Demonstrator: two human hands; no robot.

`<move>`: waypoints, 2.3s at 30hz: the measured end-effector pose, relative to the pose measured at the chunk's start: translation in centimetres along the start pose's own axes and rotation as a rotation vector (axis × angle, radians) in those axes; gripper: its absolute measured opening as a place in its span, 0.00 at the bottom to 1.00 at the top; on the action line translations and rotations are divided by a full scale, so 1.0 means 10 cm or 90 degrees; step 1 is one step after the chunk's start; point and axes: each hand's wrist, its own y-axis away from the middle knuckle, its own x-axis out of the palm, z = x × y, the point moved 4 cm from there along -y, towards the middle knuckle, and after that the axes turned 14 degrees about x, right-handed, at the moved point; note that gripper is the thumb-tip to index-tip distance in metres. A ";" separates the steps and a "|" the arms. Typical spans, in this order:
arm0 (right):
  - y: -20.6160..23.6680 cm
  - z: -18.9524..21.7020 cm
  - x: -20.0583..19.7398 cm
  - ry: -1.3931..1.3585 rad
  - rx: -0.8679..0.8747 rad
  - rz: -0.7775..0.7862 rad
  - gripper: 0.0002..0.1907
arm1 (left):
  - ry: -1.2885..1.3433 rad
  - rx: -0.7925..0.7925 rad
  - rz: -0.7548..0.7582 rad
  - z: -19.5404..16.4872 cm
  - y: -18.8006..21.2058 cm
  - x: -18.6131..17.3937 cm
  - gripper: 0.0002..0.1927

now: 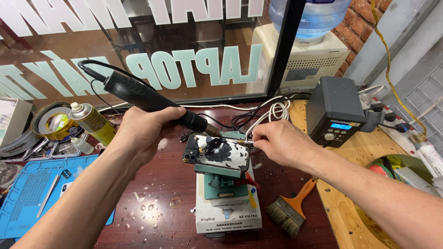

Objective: The person uses a hot air gun and a soldering iron to remove a black adhesive patch from the back of a smartphone. They then use a brush to clean the area and continue working on the internal components with the soldering iron.

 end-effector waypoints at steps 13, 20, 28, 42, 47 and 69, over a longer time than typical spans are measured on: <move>-0.04 0.00 0.09 -0.051 -0.052 -0.016 0.07 | 0.037 0.006 0.000 0.03 -0.02 -0.06 0.09; -0.03 0.00 0.11 -0.028 -0.145 -0.065 0.07 | 0.035 0.003 -0.003 0.00 -0.01 -0.11 0.08; -0.21 -0.12 0.23 -0.069 -0.142 -0.019 0.08 | 0.042 0.004 0.002 -0.04 -0.01 -0.09 0.08; -0.14 0.09 0.12 0.010 -0.108 0.034 0.10 | 0.040 -0.007 -0.040 -0.13 0.05 -0.27 0.09; 0.05 0.18 0.08 -0.036 -0.154 0.038 0.10 | 0.036 -0.003 -0.060 -0.06 0.14 -0.42 0.09; -0.08 0.01 -0.03 -0.038 -0.094 0.092 0.12 | 0.064 -0.031 -0.086 -0.16 0.16 -0.42 0.09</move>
